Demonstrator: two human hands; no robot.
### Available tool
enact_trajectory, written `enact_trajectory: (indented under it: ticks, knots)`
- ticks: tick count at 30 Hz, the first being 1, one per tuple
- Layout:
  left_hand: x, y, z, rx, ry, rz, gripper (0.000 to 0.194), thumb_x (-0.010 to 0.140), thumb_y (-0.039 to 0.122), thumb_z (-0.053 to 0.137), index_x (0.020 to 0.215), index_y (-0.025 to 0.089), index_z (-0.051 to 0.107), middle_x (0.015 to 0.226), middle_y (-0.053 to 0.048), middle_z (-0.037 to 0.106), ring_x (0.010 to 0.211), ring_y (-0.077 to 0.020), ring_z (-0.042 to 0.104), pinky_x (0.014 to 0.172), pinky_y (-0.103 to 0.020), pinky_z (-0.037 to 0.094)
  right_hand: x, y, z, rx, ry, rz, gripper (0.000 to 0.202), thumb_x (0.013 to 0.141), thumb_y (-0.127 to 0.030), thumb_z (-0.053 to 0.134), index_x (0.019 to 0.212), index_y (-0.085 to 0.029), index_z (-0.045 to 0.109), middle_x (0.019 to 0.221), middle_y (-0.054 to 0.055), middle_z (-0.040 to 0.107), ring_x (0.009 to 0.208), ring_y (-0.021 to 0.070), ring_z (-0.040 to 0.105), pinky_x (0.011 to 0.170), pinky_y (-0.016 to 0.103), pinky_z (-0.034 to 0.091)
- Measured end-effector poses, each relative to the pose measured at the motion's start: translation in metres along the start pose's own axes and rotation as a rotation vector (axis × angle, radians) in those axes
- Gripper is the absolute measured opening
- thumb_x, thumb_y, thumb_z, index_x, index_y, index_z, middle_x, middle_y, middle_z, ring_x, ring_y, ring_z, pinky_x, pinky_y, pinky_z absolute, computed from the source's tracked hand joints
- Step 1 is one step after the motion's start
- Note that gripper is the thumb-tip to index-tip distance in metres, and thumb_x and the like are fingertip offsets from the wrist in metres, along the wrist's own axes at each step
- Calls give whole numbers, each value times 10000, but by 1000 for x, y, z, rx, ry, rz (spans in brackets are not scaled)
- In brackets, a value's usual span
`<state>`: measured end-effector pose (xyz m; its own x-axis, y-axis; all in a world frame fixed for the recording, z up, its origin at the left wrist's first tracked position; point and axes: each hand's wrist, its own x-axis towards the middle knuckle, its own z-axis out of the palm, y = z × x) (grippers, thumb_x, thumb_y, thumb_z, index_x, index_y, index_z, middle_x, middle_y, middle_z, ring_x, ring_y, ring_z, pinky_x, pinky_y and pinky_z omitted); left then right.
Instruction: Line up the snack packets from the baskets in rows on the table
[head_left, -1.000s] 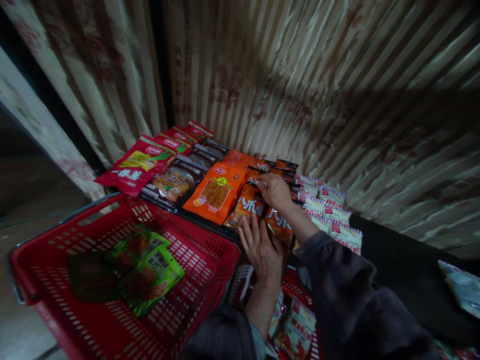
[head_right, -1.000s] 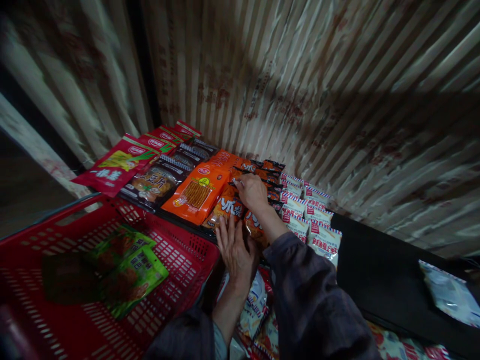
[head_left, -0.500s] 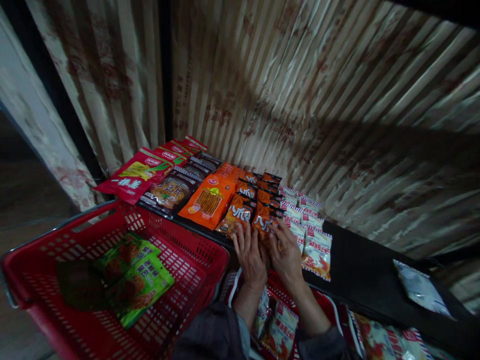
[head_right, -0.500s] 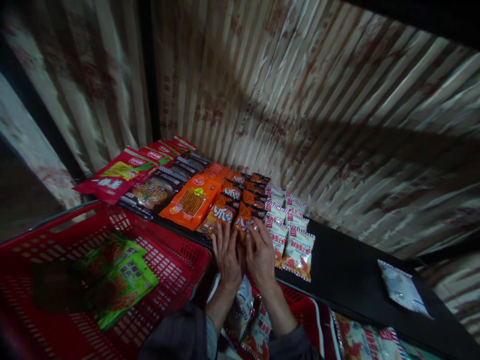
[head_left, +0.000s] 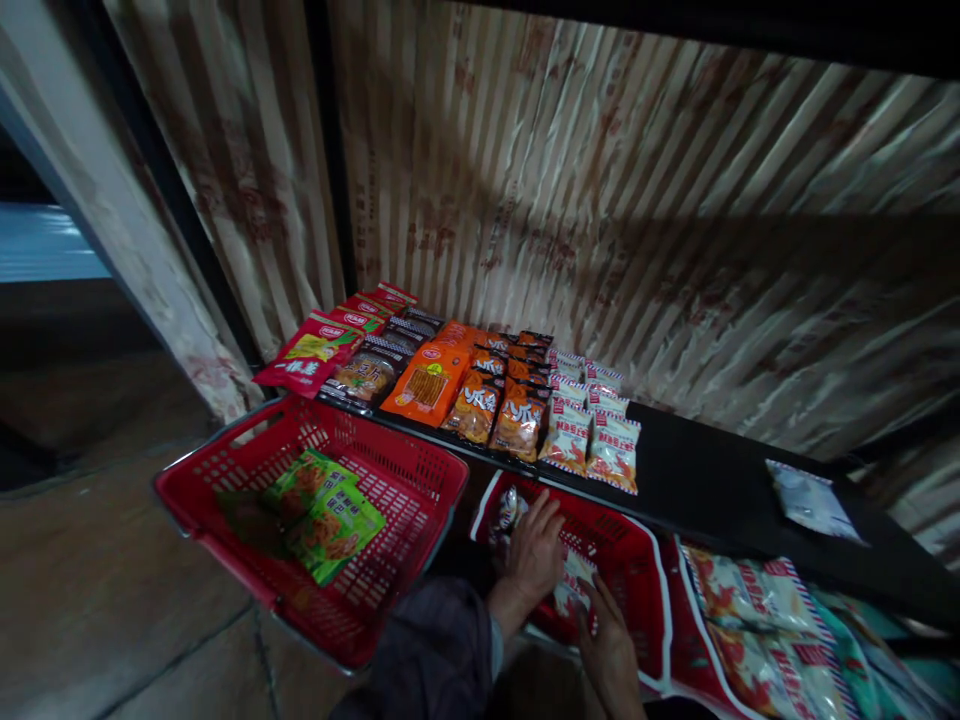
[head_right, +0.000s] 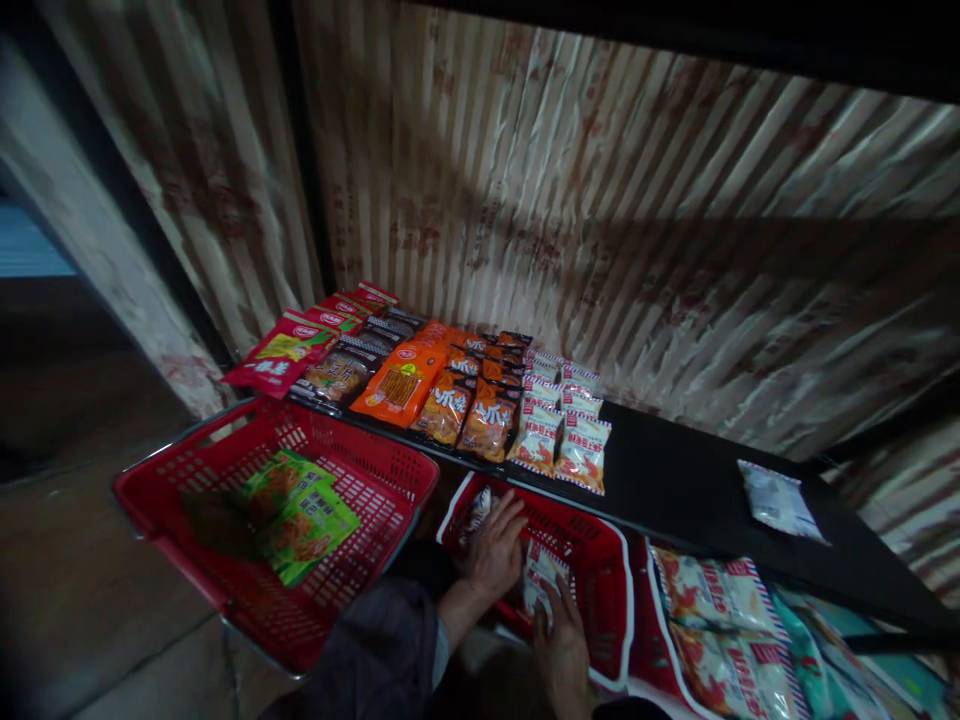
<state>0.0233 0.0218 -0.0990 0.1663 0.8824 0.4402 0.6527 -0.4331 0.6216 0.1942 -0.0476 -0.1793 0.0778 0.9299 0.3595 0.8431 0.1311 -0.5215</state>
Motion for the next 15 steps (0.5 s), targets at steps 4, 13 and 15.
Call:
enact_trajectory:
  ticks: [4, 13, 15]
  knots:
    - [-28, 1, 17, 104, -394, -71, 408, 744, 105, 501, 1114, 81, 672, 1228, -169, 656, 1300, -245, 499, 1135, -385, 374, -12, 12, -4, 23, 18, 26, 494, 890, -477, 392, 1077, -148, 710, 1211, 185, 662, 1094, 313, 658, 906, 456, 561]
    - [-56, 3, 9, 201, -534, -86, 291, 799, 84, 465, 972, 67, 698, 1068, -181, 701, 1148, -254, 594, 1098, -378, 368, -33, 1, -18, 120, 115, 14, 369, 886, -320, 410, 1002, -168, 726, 1066, 156, 720, 1009, 272, 674, 906, 474, 549]
    - [-54, 3, 9, 217, -562, -101, 282, 817, 84, 457, 966, 65, 696, 1022, -165, 707, 1089, -252, 611, 1038, -366, 417, -30, -4, -22, 119, 112, 45, 355, 866, -273, 411, 994, -175, 727, 1051, 147, 726, 1013, 267, 670, 906, 472, 547]
